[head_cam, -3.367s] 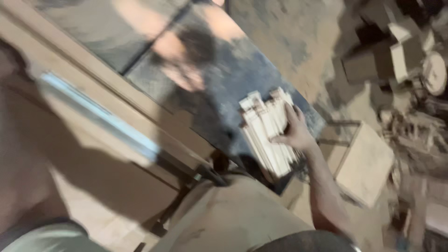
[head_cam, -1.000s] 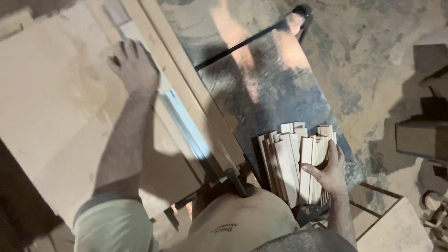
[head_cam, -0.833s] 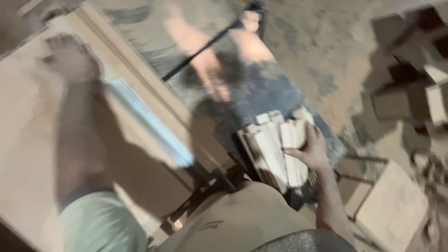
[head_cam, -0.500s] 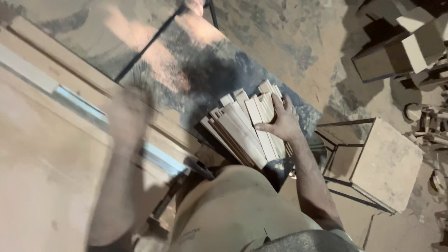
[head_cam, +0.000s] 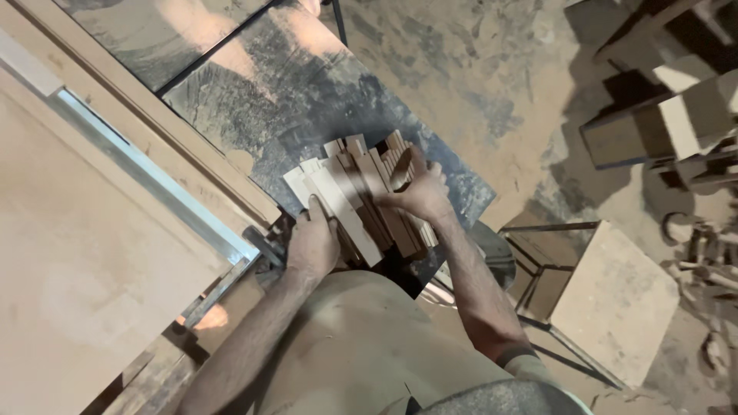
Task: The person cuts narrow wooden strips on a table saw, feeding each strip by hand along the fence and pushing it through the blade. They gather the cut strips, carry a bundle to a container, place them inside, then return and continue cutting more strips.
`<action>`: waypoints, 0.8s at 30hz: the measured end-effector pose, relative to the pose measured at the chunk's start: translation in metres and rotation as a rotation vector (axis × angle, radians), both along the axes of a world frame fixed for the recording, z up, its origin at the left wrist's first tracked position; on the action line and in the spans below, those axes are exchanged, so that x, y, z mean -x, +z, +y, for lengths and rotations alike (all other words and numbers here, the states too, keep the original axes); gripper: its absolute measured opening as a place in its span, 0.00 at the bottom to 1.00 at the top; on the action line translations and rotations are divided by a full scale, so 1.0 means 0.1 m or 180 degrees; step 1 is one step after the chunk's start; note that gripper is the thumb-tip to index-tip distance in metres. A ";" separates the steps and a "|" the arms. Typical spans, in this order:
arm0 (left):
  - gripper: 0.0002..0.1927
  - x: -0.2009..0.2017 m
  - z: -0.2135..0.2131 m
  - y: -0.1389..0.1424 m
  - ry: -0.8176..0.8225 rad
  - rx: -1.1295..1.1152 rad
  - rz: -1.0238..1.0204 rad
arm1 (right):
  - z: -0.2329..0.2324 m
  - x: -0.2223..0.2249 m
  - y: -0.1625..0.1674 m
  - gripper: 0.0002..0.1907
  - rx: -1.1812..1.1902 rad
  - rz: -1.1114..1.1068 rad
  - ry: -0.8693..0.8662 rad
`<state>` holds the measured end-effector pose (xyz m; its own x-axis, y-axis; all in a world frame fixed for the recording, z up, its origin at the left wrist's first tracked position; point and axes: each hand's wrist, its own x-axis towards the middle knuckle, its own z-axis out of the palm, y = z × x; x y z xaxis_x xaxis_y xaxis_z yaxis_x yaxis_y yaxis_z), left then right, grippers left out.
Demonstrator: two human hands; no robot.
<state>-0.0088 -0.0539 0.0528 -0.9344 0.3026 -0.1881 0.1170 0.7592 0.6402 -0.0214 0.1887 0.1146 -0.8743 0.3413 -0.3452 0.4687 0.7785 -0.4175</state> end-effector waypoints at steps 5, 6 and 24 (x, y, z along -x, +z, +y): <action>0.35 -0.07 0.16 -0.23 0.1032 -0.1499 0.0342 | -0.11 -0.17 -0.15 0.69 0.0166 -0.0009 0.0322; 0.36 -0.04 0.19 -0.27 0.1224 -0.1554 -0.0259 | -0.13 -0.19 -0.16 0.69 0.0156 -0.0039 0.0366; 0.16 0.13 0.19 -0.31 0.1034 -0.1925 -0.0873 | -0.54 -0.14 0.06 0.75 -0.0601 -0.0404 0.0600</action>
<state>-0.0213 -0.0347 0.0215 -0.9379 0.1437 -0.3158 -0.2779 0.2336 0.9318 -0.0078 0.1348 0.1210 -0.8823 0.2454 -0.4016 0.3475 0.9152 -0.2042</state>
